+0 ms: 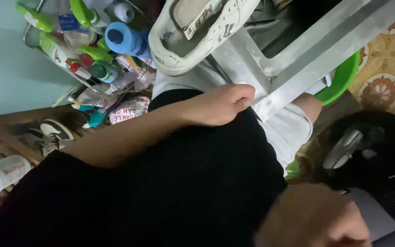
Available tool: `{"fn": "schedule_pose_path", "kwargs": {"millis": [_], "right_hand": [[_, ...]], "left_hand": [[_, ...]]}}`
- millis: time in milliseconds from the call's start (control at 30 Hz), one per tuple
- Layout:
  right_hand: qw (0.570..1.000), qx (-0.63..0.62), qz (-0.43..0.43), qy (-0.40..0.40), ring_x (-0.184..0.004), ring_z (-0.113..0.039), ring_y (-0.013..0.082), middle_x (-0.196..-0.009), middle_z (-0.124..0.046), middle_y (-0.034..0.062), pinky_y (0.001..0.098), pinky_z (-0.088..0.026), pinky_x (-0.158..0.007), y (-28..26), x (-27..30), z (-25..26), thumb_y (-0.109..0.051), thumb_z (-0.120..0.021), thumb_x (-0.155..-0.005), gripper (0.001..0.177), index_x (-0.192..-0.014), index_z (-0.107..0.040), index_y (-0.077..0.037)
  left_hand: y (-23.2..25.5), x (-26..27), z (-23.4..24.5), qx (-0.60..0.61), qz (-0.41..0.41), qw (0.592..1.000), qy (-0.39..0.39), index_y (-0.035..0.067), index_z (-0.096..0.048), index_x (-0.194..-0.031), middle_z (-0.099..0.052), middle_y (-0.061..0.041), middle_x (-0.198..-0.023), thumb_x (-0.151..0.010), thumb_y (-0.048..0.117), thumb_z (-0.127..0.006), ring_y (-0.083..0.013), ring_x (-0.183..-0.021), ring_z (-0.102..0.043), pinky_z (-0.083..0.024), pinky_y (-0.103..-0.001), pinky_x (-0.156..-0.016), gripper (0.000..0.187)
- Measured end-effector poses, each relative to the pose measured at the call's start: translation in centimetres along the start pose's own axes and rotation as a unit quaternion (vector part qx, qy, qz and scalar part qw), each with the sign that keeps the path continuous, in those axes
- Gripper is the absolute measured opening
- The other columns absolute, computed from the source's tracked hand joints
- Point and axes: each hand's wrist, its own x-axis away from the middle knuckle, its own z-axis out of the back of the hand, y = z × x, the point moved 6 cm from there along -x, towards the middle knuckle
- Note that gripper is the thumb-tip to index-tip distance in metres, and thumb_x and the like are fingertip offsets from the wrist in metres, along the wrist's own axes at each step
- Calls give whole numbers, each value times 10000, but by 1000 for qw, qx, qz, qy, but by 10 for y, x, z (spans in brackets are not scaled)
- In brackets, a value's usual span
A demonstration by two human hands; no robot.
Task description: Cleaning and washing shoes in a sink using a brush and detergent.
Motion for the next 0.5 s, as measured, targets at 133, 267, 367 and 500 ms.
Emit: {"fn": "schedule_pose_path", "kwargs": {"millis": [133,267,367,500], "right_hand": [[879,353,-33,319,-1183,-633,550,-1190,-662,349,622,-468,-1137,-65,-143,33,-311,-498,-1123,468,-1153,-602,144],[956,277,23,90,-1194,-667,501,-1261,-643,360,547,-515,-1098,-21,-103,31,-203,-431,-1158,404,-1175,-629,149],[950,256,155,85,-950,-688,439,-1044,-665,336,506,-569,-886,-5,-32,63,-119,-534,-1065,308,-991,-648,157],[744,525,44,411,-761,-818,283,-818,-811,181,381,-644,-699,-30,20,112,-26,-844,-820,97,-782,-795,49]], "left_hand": [[6,5,-10,-34,-32,999,1,40,-571,-960,-648,-141,-870,-1004,168,-530,-288,-819,-646,-496,-413,-737,141],[35,19,-27,-132,-71,987,50,72,-640,-1020,-721,-136,-948,-949,164,-622,-313,-891,-703,-537,-419,-762,117],[63,39,-32,-194,-166,960,113,70,-647,-1066,-701,-123,-1006,-947,127,-652,-323,-951,-695,-546,-418,-820,132],[76,72,-12,-367,-298,844,253,69,-650,-1070,-646,-109,-1079,-939,155,-705,-341,-1032,-640,-504,-466,-921,166]]}}
